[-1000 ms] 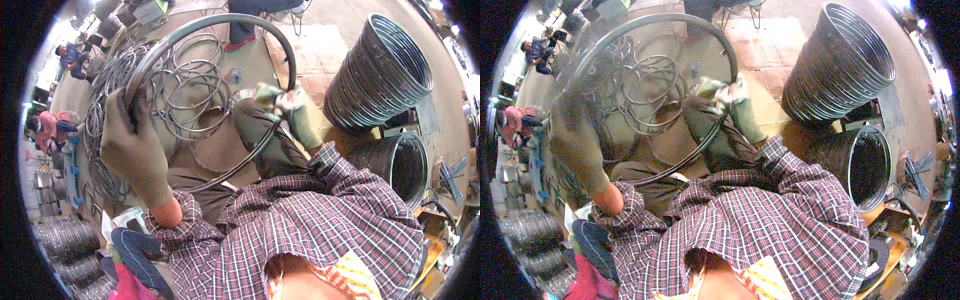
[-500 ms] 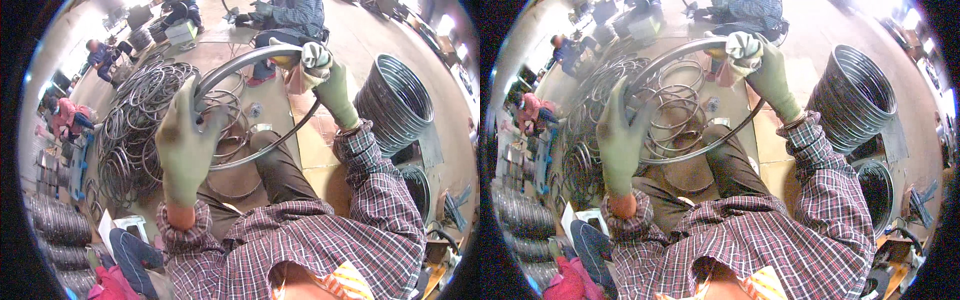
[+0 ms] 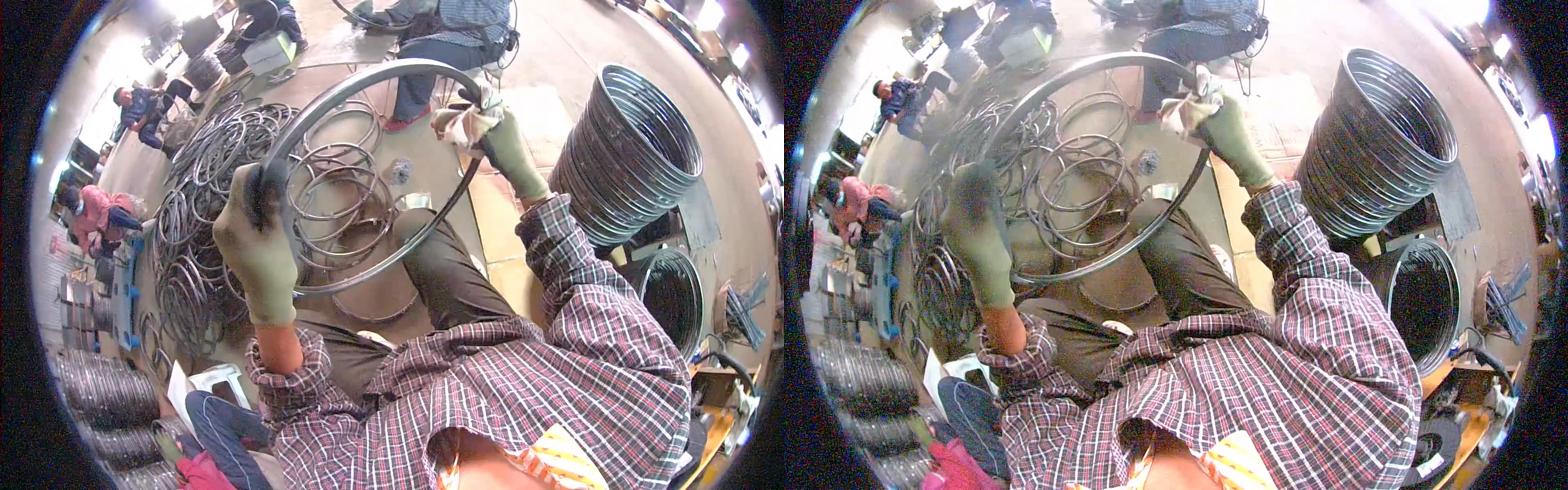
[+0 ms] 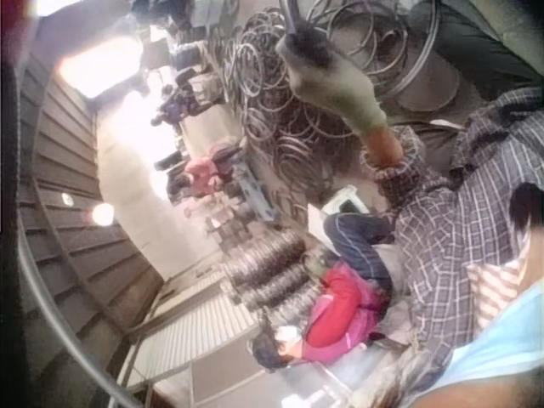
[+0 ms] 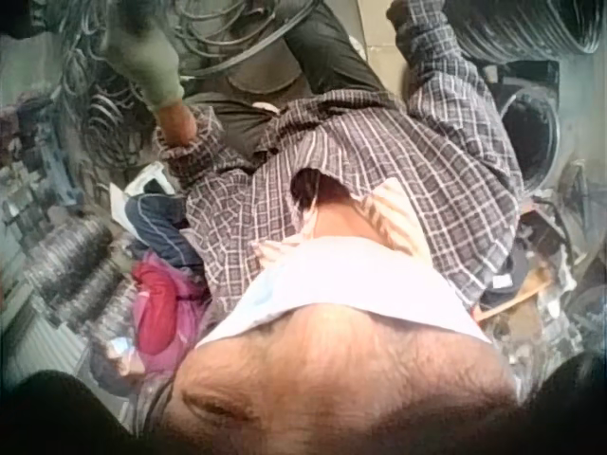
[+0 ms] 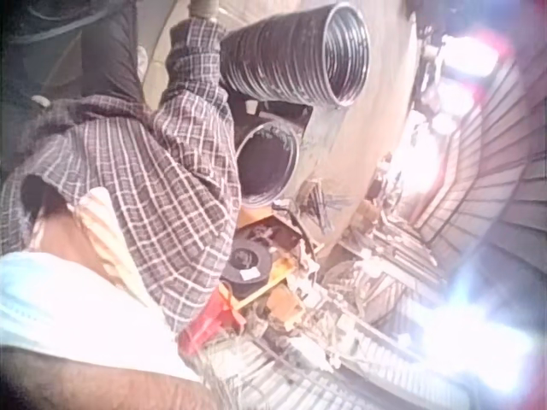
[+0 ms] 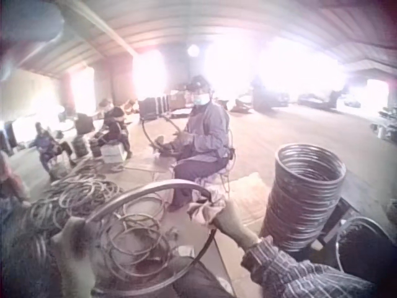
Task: Cleaning and wiping metal rings using a cloth in a fabrication workshop.
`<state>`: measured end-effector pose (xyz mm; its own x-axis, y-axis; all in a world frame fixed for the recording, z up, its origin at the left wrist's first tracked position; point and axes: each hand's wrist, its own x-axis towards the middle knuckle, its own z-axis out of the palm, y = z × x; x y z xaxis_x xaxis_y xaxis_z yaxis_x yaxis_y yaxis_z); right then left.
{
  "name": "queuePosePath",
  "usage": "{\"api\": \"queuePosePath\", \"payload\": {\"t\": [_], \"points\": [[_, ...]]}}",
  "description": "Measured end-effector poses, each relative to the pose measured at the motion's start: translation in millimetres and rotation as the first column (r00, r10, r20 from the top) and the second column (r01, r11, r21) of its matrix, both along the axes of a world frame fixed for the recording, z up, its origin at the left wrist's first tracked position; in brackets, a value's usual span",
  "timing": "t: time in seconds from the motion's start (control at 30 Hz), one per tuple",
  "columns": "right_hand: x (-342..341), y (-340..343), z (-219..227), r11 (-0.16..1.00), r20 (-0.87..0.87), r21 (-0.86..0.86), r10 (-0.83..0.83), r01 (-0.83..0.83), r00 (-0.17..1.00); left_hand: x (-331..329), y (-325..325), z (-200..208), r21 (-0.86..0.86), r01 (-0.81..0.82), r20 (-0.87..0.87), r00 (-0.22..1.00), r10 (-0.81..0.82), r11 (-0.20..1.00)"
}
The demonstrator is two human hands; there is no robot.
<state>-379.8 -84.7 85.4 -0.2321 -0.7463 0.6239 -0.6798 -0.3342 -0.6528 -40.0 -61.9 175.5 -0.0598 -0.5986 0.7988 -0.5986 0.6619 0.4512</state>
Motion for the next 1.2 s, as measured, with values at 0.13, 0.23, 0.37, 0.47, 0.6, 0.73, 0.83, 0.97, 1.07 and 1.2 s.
{"api": "queuePosePath", "payload": {"t": [0.13, 0.23, 0.37, 0.47, 0.6, 0.73, 0.83, 0.97, 1.07, 1.2], "points": [[60.6, 11.4, 91.3, 0.951, -0.162, -0.284, 0.076, -0.120, 0.984, -2.8, -5.6, 5.7, -0.060, 0.012, 0.107, 0.994, -0.006, 0.998], [88.9, 14.2, 148.0, 0.850, -0.524, -0.465, -0.038, -0.248, 0.851, -11.3, 2.4, 19.1, -0.049, 0.021, 0.158, 0.987, -0.013, 0.999], [70.9, -9.5, 107.0, 0.852, -0.254, -0.482, 0.088, -0.205, 0.963, -7.5, -5.3, 9.2, -0.012, 0.052, 0.093, 0.994, -0.051, 0.999], [16.6, -13.8, 43.8, 0.980, -0.291, -0.188, -0.112, 0.058, 0.950, -7.1, -3.7, 10.5, 0.143, -0.007, 0.073, 0.997, -0.003, 0.990], [10.5, -13.6, -77.7, 0.982, 0.596, -0.078, 0.186, -0.174, 0.781, 20.7, -4.3, -4.8, 0.017, -0.126, 0.006, 0.992, 0.126, 0.992], [-8.5, -34.3, -87.3, 0.979, 0.224, -0.205, 0.028, 0.018, 0.974, 36.0, -3.3, -24.6, 0.052, -0.127, -0.092, 0.987, 0.131, 0.991], [22.9, -44.9, -34.0, 0.741, 0.753, -0.368, 0.592, -0.562, 0.287, 86.1, 17.5, -48.4, 0.463, 0.001, -0.333, 0.927, 0.173, 0.886], [-55.6, -62.0, 9.3, 0.774, 0.500, -0.233, 0.615, -0.590, 0.610, 72.1, 18.6, -20.9, -0.129, -0.114, -0.025, 0.993, 0.112, 0.985], [-41.2, -52.4, 25.5, 0.769, 0.146, -0.164, 0.639, -0.618, 0.756, 50.4, 29.3, 17.3, -0.413, -0.101, 0.300, 0.923, 0.240, 0.905], [-60.6, -84.2, 37.5, 0.766, -0.351, -0.195, 0.528, -0.612, 0.773, 20.9, 17.3, 19.2, -0.151, -0.161, 0.210, 0.959, 0.190, 0.975]]}}
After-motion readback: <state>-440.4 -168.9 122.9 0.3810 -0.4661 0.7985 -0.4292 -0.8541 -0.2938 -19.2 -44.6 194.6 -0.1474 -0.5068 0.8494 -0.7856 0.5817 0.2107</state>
